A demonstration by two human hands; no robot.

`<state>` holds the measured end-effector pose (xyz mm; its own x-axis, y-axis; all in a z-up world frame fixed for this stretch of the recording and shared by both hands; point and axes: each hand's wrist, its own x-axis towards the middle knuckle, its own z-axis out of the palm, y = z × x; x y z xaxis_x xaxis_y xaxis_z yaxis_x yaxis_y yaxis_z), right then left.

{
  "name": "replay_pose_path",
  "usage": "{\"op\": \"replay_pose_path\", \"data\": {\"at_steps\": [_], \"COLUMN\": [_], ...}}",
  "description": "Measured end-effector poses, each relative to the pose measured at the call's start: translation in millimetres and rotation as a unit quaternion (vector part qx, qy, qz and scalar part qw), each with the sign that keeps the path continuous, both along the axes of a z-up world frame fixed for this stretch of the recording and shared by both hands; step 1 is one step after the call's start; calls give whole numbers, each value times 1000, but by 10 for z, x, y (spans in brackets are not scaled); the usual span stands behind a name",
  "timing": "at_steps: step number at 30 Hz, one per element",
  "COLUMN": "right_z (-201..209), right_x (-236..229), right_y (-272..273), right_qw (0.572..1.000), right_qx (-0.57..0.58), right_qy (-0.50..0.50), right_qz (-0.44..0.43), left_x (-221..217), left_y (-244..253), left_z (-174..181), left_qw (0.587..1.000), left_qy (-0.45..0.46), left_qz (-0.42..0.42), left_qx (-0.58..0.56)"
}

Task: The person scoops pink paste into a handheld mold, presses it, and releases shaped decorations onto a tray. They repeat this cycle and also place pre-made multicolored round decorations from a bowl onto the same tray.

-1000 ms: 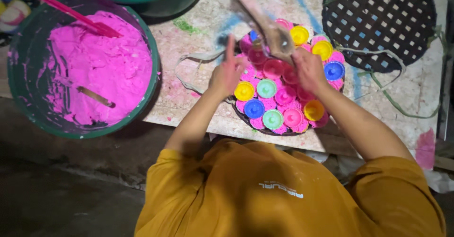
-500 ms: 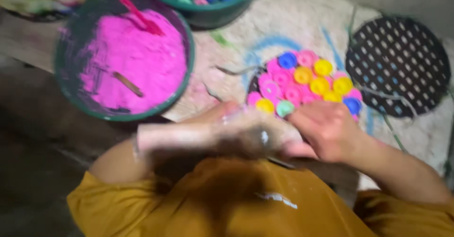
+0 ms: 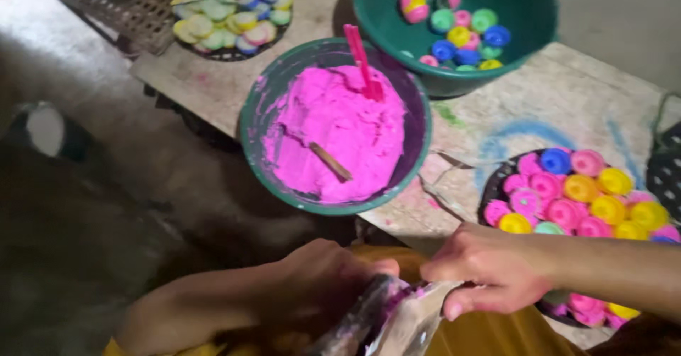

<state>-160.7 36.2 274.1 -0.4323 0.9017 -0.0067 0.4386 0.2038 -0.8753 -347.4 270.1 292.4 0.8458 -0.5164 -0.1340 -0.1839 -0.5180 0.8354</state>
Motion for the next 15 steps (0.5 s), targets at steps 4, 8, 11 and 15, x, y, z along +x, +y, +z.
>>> {"op": "replay_pose_path", "data": {"at_steps": [4,8,11,15], "right_z": [-79,64,345,537], "right_x": [27,202,507,815], "right_y": [403,739,1003,1525], "right_qw": [995,996,889,592], "right_qx": [-41,44,211,407], "right_qy": [92,60,-393,-694], "right_qz": [4,-43,-107,-40], "left_x": [-154,-300,-139,11], "left_y": [491,1118,1637,1583], "left_z": [-20,-245,-617,-1412], "left_qw": [977,871,863,836], "left_qy": [130,225,128,66], "left_qz": [137,274,194,123], "left_qx": [-102,-341,-448,-531]}}
